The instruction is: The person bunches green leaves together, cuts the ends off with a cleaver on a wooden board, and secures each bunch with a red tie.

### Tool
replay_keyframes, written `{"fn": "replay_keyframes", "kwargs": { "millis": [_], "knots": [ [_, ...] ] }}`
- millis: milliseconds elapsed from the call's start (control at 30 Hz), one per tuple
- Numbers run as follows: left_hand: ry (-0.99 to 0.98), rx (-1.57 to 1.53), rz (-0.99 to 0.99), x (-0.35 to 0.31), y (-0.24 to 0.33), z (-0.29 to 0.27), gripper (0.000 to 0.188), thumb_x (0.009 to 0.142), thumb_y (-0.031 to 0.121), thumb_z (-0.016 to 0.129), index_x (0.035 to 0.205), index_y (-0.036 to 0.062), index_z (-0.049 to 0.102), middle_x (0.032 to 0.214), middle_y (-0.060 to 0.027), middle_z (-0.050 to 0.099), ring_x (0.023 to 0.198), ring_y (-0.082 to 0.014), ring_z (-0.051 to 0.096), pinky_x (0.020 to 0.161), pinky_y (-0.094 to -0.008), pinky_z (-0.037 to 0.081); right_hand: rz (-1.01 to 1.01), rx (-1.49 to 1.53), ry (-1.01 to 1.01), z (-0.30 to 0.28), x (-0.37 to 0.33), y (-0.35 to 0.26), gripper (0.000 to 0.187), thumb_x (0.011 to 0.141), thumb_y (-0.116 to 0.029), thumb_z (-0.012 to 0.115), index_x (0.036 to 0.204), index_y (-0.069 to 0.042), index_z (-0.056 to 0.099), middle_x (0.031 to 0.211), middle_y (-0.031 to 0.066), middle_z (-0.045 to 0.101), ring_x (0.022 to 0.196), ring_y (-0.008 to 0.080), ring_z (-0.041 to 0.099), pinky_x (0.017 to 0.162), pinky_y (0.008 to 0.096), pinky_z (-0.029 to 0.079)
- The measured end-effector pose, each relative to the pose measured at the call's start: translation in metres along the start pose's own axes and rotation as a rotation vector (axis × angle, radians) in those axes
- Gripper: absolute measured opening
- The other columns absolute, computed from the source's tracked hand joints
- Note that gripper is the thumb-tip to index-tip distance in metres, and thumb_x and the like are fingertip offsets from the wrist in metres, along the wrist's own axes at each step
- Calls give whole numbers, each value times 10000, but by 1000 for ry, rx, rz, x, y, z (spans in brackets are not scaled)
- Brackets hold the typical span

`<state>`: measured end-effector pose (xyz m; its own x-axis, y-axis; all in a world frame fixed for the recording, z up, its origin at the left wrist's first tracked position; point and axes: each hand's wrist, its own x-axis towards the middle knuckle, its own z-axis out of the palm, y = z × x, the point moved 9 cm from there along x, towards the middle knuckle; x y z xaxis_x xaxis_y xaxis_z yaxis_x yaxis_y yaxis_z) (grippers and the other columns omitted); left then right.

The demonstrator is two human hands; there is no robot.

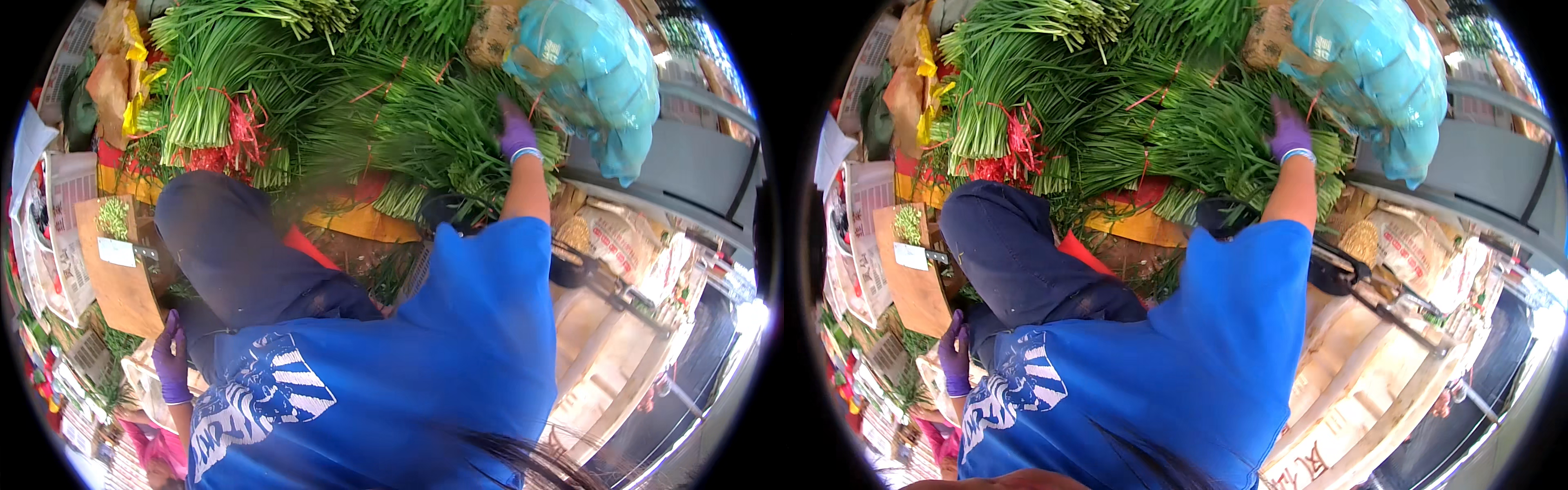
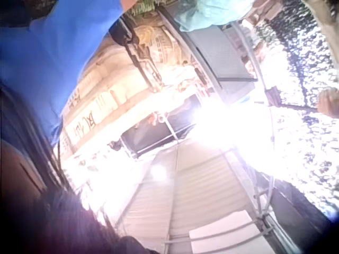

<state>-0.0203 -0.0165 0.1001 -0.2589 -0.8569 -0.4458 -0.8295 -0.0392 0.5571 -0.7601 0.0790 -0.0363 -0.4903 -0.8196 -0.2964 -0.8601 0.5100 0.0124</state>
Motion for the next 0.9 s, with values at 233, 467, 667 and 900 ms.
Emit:
{"fn": "replay_keyframes", "kwargs": {
  "millis": [233,467,667,900],
  "knots": [
    [-28,130,-36,-4,0,12,347,836,46,505,1176,-20,491,1136,-129,565,1025,-176,545,881,-280,402,17,-250,-391,64,29,-21,656,783,-86,504,1354,-236,218,1218,174,476,1079,337,492,933,471,352],
    [2,71,-5,-6,25,18,348,823,57,523,1166,2,507,1090,-156,582,964,-204,580,841,-294,426,244,-122,-286,45,6,60,288,808,-223,448,1000,-73,600,1033,197,572,959,354,550,835,436,427],
    [106,136,50,-43,25,26,311,786,71,553,1091,10,561,1002,-151,608,863,-283,590,778,-350,449,219,-231,-386,59,48,14,275,827,-193,433,997,-45,590,1080,185,554,1024,363,510,815,422,455],
    [558,13,-196,-57,-52,-59,320,811,135,579,1113,29,563,980,-80,633,855,-140,600,760,-260,462,-313,267,-327,37,81,-71,610,728,-218,635,1259,-29,403,1198,186,499,1104,282,497,880,341,414]
  ]
}}
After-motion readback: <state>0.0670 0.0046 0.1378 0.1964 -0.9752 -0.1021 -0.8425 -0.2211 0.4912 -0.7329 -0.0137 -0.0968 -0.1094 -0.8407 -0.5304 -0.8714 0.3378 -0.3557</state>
